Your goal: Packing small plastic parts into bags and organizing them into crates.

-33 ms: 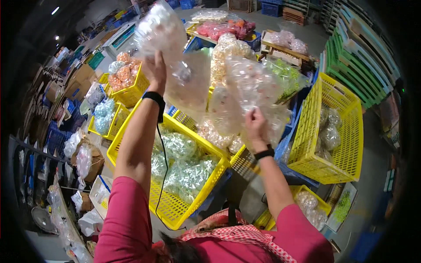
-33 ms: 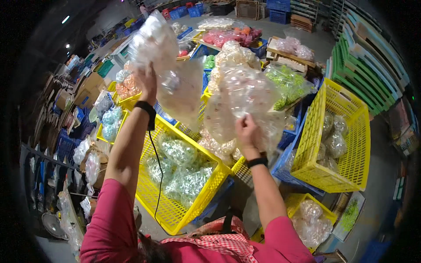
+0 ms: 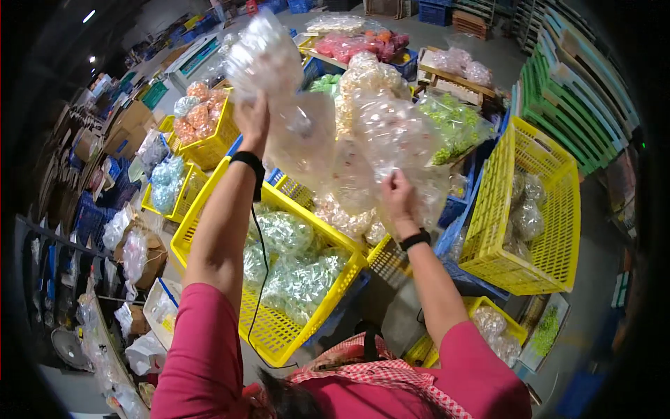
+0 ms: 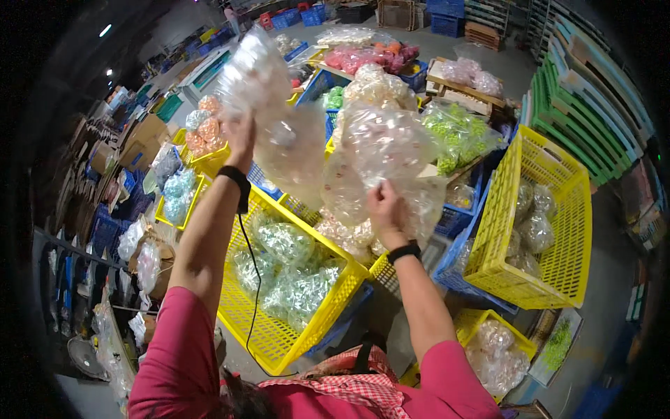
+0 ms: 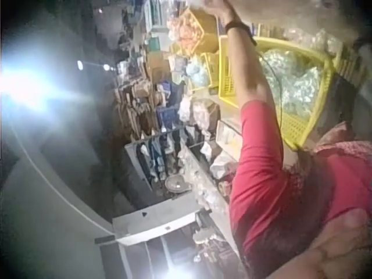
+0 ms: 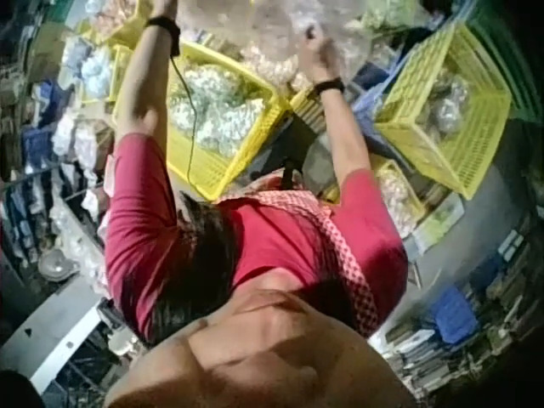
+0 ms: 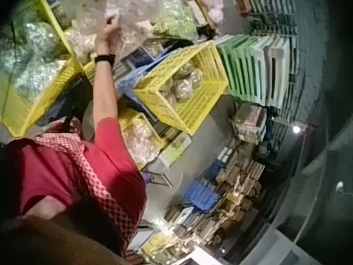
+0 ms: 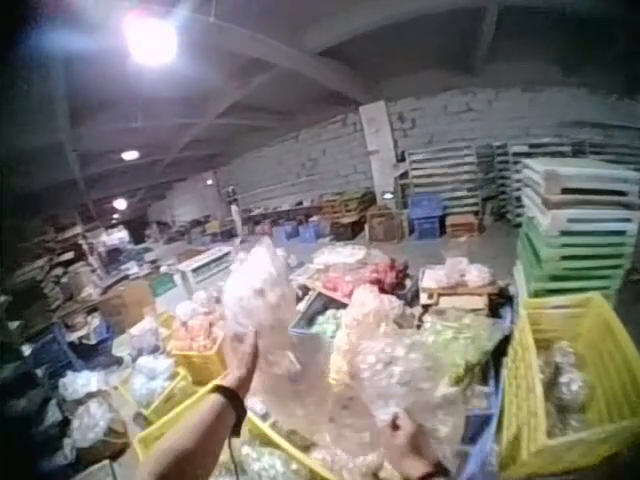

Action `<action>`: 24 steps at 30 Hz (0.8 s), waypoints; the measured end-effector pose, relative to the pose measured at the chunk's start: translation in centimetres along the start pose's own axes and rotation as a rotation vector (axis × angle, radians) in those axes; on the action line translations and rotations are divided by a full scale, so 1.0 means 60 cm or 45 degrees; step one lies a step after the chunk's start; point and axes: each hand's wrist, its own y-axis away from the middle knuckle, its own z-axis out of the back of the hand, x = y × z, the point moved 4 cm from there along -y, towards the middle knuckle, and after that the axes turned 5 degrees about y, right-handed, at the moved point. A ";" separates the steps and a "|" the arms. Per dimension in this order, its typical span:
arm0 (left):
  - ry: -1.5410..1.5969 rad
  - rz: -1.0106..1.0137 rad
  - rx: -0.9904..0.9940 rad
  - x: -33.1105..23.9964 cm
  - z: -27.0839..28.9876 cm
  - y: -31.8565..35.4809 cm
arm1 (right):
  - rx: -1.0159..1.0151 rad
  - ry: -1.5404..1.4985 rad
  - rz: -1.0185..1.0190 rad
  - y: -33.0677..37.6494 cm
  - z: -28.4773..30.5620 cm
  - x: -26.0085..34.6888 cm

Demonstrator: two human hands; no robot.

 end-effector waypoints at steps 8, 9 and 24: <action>0.067 0.420 1.241 0.028 0.057 0.214 | 0.792 -0.054 0.061 0.074 -0.137 -0.130; 0.228 0.442 1.267 -0.004 0.112 0.243 | 0.747 -0.083 -0.047 0.092 -0.127 -0.121; -1.111 1.344 0.531 -0.062 0.893 0.885 | 2.086 0.380 -0.250 0.659 0.054 -0.246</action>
